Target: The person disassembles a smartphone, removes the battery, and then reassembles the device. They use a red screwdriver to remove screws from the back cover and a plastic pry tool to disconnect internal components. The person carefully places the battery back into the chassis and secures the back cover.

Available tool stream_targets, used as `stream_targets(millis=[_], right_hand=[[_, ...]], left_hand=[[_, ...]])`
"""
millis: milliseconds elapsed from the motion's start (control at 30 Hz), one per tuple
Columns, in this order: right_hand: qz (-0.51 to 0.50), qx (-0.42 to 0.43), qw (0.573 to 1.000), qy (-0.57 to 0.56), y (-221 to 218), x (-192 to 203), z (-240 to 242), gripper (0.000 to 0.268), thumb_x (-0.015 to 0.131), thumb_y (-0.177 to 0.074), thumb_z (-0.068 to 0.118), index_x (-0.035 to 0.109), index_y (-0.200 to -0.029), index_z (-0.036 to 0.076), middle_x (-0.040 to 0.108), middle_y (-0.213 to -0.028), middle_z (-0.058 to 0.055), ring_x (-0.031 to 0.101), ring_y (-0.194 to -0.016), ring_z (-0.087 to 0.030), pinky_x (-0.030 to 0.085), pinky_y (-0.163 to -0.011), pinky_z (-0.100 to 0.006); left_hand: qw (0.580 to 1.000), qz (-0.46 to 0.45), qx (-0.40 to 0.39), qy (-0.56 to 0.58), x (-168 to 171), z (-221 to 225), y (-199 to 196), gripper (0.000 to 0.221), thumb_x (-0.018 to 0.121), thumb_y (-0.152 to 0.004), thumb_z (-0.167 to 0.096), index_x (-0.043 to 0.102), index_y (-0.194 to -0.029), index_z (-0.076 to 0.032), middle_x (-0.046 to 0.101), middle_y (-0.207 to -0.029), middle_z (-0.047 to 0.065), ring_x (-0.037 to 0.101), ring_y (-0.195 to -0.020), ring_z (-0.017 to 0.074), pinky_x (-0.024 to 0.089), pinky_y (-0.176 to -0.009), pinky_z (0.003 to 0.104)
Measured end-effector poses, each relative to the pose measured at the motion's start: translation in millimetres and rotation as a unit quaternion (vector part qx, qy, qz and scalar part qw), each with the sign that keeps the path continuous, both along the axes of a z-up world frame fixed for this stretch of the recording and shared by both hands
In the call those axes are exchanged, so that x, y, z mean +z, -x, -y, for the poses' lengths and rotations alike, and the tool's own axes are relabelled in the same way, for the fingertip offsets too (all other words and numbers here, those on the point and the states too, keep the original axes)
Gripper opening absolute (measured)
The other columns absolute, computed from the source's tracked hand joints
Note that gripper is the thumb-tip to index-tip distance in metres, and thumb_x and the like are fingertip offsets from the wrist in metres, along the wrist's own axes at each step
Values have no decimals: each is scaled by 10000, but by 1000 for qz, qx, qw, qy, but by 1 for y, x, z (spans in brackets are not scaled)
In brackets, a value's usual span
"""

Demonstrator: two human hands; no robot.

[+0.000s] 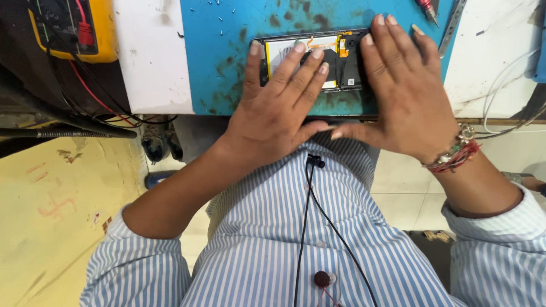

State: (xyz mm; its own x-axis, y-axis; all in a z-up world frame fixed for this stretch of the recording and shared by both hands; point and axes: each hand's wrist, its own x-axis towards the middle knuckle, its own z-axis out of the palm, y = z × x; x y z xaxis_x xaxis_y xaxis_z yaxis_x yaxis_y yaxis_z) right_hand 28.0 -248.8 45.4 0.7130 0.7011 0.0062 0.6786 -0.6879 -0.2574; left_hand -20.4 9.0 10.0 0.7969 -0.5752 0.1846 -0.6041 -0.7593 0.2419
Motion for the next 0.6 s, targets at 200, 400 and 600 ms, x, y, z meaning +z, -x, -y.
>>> stream_targets(millis=[200, 400, 600], right_hand=[[42, 3, 999, -13, -19, 16, 2, 832, 776, -963, 555, 543, -1496, -39, 566, -1405, -178, 523, -1234, -366, 394, -1090, -492], [-3, 13, 998, 54, -42, 45, -16, 794, 846, -748, 527, 706, -1355, 34, 647, -1261, -99, 545, -1111, -337, 423, -971, -476], [31, 44, 992, 114, -52, 53, -29, 768, 855, -689, 542, 748, -1277, 60, 666, -1213, -65, 555, -1099, -285, 405, -966, -446]], left_hand=[[992, -81, 56, 82, 20, -29, -25, 801, 757, -946, -487, 513, -1501, 37, 504, -1427, 166, 448, -1390, 349, -6, -1217, 677], [989, -113, 51, 76, 45, -46, -42, 798, 861, -835, -438, 609, -1445, 10, 540, -1282, 128, 472, -1296, 324, 52, -1225, 634], [992, -113, 42, 40, 48, -41, -49, 776, 874, -788, -419, 649, -1386, 21, 568, -1235, 113, 492, -1273, 294, 135, -1205, 577]])
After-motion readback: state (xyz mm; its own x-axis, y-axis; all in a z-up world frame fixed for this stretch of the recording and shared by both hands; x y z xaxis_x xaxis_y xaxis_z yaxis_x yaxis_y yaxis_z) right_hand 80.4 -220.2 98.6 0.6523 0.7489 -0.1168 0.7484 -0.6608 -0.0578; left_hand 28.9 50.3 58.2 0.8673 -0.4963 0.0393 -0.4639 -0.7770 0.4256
